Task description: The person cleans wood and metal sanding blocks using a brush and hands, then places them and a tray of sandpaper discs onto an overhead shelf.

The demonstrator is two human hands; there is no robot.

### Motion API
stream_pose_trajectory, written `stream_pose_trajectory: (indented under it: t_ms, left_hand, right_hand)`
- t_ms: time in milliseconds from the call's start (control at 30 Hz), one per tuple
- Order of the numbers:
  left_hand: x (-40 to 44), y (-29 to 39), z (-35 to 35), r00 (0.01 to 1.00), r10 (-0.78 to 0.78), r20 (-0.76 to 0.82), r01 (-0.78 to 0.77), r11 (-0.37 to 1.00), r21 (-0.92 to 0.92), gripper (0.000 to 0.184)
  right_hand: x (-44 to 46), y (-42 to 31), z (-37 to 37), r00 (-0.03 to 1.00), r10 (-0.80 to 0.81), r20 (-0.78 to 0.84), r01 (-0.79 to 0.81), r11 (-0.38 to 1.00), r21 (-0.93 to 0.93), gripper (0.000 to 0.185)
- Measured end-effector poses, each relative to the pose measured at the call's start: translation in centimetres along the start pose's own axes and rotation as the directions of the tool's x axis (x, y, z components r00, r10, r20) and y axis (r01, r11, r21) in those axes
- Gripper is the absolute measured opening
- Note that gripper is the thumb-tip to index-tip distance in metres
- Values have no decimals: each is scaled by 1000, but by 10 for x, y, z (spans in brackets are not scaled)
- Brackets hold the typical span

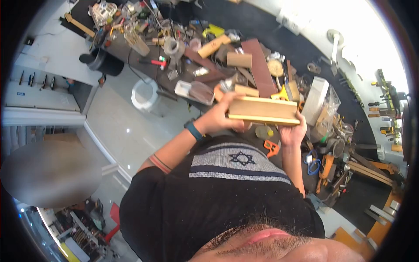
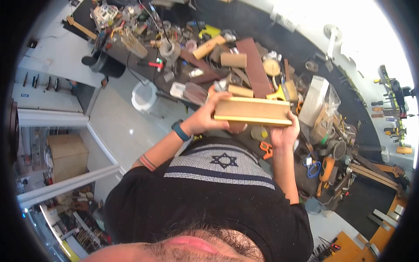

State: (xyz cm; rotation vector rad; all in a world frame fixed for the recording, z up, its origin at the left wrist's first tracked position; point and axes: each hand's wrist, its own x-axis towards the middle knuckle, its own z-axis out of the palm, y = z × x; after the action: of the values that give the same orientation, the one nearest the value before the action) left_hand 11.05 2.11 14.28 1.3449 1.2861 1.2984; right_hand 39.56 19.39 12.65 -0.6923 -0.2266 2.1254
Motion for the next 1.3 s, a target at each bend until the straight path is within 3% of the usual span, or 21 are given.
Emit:
stream_pose_trajectory:
  t_ms: [33, 67, 100, 167, 233, 333, 367, 433, 500, 567, 600, 667, 733, 833, 900, 967, 1033, 1067, 1167, 1300]
  left_hand:
    - [6, 0, -22, 987, 145, 70, -161, 911, 379, 96]
    - [9, -4, -35, 959, 274, 76, -271, 800, 536, 97]
    - [11, -2, -54, 947, 313, 66, -295, 775, 559, 84]
    - [17, 8, -92, 937, 345, 51, -338, 864, 373, 76]
    - [24, 35, -132, 902, 428, 49, -421, 853, 308, 66]
    - [41, 70, -202, 825, 565, 29, -541, 774, 329, 54]
    - [47, 90, -222, 792, 610, 3, -577, 747, 330, 52]
    - [59, 144, -257, 648, 760, -54, -678, 607, 415, 51]
    - [77, 191, -275, 395, 898, -192, -715, 432, 549, 53]
    - [91, 249, -299, 215, 969, -122, -642, 235, 730, 42]
    - [104, 266, -302, 197, 943, -270, -661, 330, 673, 38]
    - [136, 299, -316, 127, 930, -345, -650, 341, 680, 34]
    - [173, 326, -339, 8, 974, -228, -484, 203, 851, 32]
    - [208, 348, -355, 93, 990, -104, -180, 120, 976, 32]
    - [229, 354, -371, 152, 988, -9, -160, 34, 986, 34]
    - [245, 356, -372, 190, 982, -13, -138, 40, 990, 37]
    - [251, 357, -369, 215, 969, -118, -106, 143, 984, 39]
    - [251, 354, -371, 205, 975, -84, -108, 107, 988, 41]
    - [246, 334, -378, 191, 960, -207, -194, 243, 950, 43]
    - [223, 289, -364, 75, 884, -461, -560, 419, 715, 48]
  right_hand:
    - [6, 10, 5, 999, -29, -31, 29, 1000, 2, 68]
    - [7, 23, 19, 999, -7, 54, 2, 997, 81, 70]
    - [8, 38, 36, 989, 11, 144, -34, 987, 156, 71]
    - [16, 63, 65, 998, 32, 55, -44, 975, 218, 66]
    - [24, 80, 85, 990, 48, 135, -61, 994, 96, 61]
    - [7, 104, 156, 901, 30, 434, -74, 994, 86, 63]
    - [4, 105, 171, 900, 19, 436, 0, 999, -44, 64]
    - [-4, 108, 185, 900, -5, 436, 145, 947, -287, 66]
    - [-1, 103, 172, 918, 65, 392, 212, 754, -622, 49]
    - [-7, 113, 168, 954, 85, 286, 147, 700, -699, 41]
    - [-2, 117, 154, 973, 100, 210, 84, 691, -718, 37]
    - [1, 122, 130, 982, 110, 155, 53, 623, -780, 35]
    - [-1, 121, 113, 981, 120, 153, 55, 583, -810, 37]
    - [-13, 111, 98, 982, 90, 166, 95, 523, -847, 37]
    - [-14, 102, 77, 983, 86, 162, 92, 532, -842, 35]
    - [-15, 94, 60, 987, 75, 143, 80, 538, -839, 35]
    - [-14, 89, 45, 992, 51, 119, 70, 564, -823, 35]
    - [-14, 87, 37, 994, 44, 99, 56, 575, -816, 36]
    - [-5, 84, 18, 993, 30, 116, 78, 575, -814, 35]
    - [2, 84, 25, 983, 13, 186, 151, 522, -840, 30]
